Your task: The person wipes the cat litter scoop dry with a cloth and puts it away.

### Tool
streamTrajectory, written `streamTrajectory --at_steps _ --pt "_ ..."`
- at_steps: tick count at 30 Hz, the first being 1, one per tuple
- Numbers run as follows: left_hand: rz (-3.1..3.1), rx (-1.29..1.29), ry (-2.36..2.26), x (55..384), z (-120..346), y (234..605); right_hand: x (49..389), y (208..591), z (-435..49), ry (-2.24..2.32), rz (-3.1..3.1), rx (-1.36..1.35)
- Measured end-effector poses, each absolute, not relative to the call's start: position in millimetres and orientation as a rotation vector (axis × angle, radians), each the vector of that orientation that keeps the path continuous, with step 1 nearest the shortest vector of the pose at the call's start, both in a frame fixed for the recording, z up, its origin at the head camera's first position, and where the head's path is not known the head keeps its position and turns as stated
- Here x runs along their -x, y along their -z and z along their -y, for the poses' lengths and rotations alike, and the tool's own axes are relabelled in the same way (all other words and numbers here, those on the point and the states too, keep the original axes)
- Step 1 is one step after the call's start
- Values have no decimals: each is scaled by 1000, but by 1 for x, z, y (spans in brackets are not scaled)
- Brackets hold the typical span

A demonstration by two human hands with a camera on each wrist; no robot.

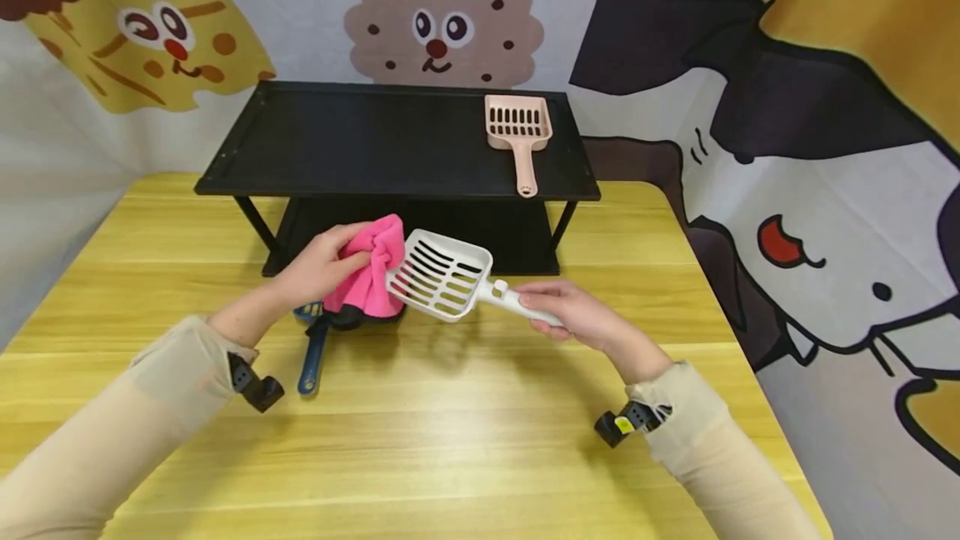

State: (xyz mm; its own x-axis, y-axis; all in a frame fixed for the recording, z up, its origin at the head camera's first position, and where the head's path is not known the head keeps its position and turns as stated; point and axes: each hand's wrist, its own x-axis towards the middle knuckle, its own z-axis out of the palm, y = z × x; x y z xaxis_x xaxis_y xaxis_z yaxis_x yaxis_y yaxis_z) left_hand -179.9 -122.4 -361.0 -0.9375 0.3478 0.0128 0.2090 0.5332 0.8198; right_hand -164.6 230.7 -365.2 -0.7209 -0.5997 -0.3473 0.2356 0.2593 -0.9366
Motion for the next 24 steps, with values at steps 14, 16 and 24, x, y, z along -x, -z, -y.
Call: streamTrajectory --at_steps 14,16,24 --pt "-2664 -408 -1384 180 115 351 165 360 -232 1524 -1908 320" --pt "-2697 -456 -1361 181 115 347 167 356 -235 1453 -1967 361" --pt "-2620 -518 -1381 184 111 341 177 345 -245 1230 -2043 655"
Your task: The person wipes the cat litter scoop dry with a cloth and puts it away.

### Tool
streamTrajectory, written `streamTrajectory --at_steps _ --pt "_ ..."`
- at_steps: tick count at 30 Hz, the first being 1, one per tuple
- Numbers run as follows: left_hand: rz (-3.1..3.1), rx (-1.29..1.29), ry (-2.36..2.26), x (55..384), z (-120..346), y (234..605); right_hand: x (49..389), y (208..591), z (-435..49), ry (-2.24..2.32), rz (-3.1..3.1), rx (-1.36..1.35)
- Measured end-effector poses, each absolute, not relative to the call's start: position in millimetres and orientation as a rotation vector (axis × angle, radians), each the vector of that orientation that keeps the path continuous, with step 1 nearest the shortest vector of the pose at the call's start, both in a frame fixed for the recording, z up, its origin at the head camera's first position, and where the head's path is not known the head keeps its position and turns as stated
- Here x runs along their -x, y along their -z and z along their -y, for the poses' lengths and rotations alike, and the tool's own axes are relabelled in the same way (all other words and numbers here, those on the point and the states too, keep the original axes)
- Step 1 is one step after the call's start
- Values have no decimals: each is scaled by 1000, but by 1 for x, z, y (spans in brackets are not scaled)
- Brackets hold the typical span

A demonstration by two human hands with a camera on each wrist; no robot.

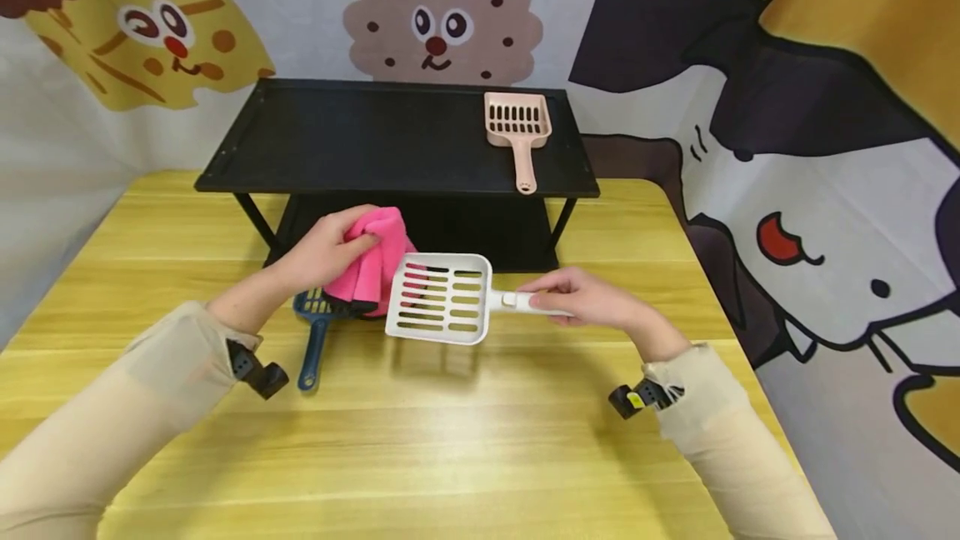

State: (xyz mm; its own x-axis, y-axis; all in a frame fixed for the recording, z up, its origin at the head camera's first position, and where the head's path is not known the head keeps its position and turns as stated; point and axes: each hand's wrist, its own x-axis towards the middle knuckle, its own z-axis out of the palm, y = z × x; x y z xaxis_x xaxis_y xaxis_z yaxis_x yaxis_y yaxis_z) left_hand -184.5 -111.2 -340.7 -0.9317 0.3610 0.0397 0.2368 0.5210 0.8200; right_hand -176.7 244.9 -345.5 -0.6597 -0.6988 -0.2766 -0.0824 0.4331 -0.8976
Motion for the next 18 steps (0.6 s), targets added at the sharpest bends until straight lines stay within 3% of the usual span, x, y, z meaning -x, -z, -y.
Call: streamTrajectory --at_steps 9,18 --pt "-2402 -493 -1392 186 104 345 176 341 -233 1177 -2067 666" --pt "-2782 -560 -1228 189 100 339 177 343 -236 1165 -2048 731"
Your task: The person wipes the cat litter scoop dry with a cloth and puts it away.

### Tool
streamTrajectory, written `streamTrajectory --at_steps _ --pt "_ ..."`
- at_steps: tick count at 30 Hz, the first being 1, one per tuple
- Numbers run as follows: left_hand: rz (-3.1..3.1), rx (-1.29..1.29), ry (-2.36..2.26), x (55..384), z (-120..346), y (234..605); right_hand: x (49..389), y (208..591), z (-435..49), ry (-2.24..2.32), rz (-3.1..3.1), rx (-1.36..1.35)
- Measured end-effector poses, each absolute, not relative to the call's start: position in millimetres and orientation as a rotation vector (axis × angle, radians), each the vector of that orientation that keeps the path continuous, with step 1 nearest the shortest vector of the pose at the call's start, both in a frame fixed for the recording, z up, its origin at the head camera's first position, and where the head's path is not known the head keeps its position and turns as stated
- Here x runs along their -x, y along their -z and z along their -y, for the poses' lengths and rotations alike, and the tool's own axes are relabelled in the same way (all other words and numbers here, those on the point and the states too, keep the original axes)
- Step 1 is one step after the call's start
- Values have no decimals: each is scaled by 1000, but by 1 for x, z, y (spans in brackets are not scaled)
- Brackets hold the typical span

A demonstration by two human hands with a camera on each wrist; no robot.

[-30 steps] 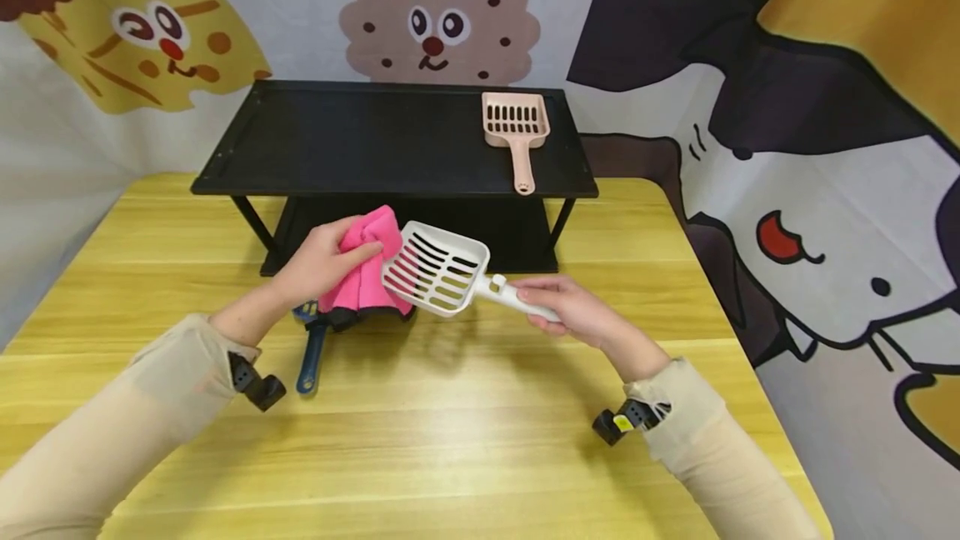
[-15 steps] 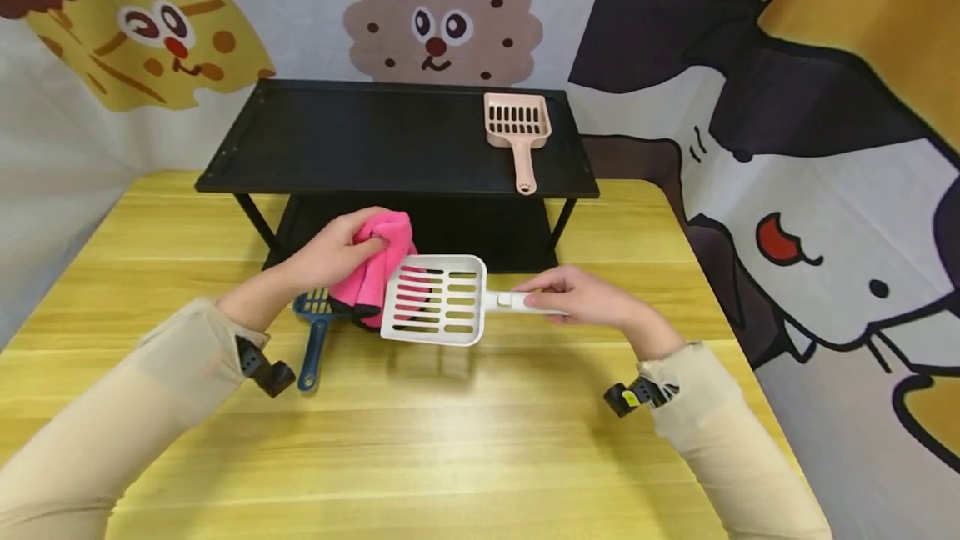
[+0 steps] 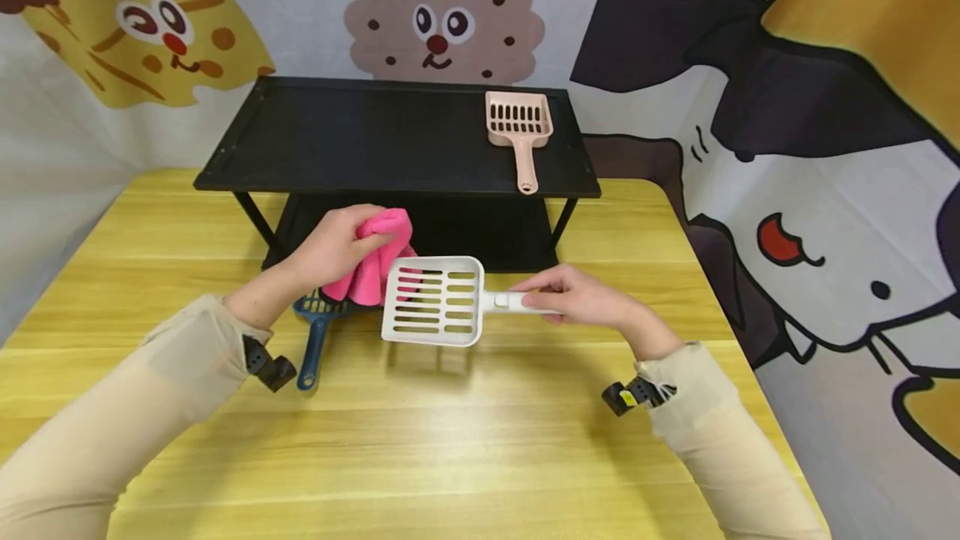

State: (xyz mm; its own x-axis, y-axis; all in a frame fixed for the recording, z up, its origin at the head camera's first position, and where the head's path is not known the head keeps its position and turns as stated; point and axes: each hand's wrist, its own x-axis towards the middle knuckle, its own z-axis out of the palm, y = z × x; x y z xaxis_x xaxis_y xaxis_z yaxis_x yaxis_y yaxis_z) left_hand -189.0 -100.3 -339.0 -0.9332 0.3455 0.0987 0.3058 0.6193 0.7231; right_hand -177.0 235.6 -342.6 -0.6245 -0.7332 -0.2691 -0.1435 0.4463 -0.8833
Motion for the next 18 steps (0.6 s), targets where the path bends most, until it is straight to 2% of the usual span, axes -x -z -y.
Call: streamTrajectory --at_steps 10,18 --pt "-2527 -714 -1227 200 80 337 190 334 -225 1067 -2005 835" --pt "-2383 -739 -1155 206 75 335 197 333 -223 1052 -2019 762"
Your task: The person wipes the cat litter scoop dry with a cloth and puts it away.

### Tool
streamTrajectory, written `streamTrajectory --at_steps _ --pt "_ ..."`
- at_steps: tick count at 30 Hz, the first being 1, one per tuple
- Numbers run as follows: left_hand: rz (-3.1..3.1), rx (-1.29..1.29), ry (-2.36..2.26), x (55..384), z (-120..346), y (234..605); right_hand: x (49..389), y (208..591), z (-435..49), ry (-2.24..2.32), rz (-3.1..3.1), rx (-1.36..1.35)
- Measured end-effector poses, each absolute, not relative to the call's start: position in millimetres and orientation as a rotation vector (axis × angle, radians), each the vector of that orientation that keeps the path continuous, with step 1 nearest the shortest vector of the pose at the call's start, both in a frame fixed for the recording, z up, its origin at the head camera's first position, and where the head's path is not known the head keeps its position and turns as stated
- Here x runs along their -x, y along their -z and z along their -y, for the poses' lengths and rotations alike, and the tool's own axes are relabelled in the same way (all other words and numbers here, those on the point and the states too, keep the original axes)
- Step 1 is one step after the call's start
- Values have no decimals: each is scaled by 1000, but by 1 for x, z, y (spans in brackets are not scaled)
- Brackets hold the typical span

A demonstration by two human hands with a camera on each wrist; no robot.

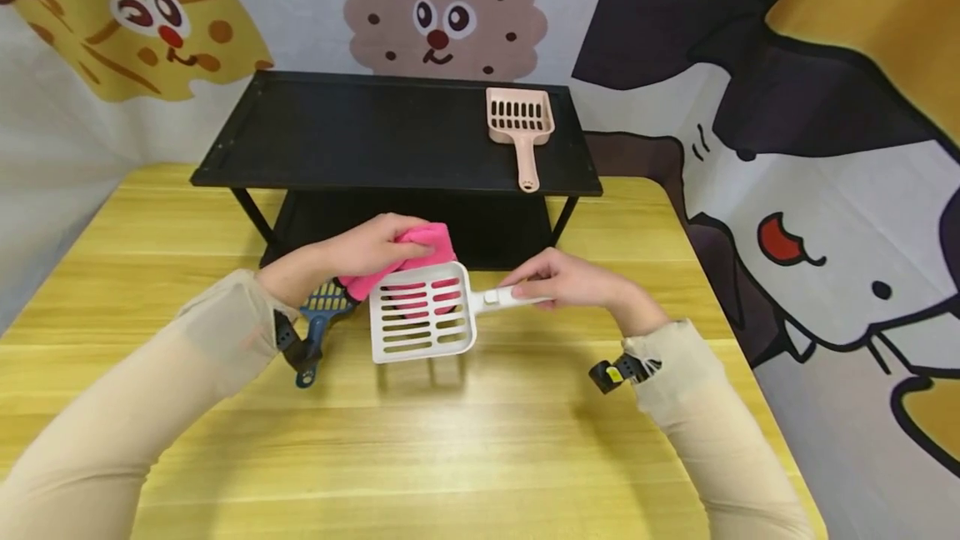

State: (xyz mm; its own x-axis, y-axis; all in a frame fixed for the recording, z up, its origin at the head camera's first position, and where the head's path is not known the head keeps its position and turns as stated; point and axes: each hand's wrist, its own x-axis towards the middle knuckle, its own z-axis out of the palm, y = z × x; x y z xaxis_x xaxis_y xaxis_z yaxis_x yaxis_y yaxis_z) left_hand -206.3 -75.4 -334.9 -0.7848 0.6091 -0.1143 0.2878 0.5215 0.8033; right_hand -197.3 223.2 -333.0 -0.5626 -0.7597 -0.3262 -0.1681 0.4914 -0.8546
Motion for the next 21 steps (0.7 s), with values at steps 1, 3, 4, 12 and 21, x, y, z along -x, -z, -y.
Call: streamTrajectory --at_steps 1,3,4,12,21 --pt "-2377 -734 -1149 207 77 335 198 333 -223 1055 -2020 759" --pt "-2361 -718 -1147 207 81 335 198 332 -224 1068 -2022 755" --pt "-2356 -706 -1148 207 83 335 199 332 -226 1081 -2017 754" --pt "-2344 -515 -1252 206 106 338 203 338 -244 1204 -1963 820" --pt "-2285 -305 -1439 211 106 334 207 340 -243 1171 -1976 926"
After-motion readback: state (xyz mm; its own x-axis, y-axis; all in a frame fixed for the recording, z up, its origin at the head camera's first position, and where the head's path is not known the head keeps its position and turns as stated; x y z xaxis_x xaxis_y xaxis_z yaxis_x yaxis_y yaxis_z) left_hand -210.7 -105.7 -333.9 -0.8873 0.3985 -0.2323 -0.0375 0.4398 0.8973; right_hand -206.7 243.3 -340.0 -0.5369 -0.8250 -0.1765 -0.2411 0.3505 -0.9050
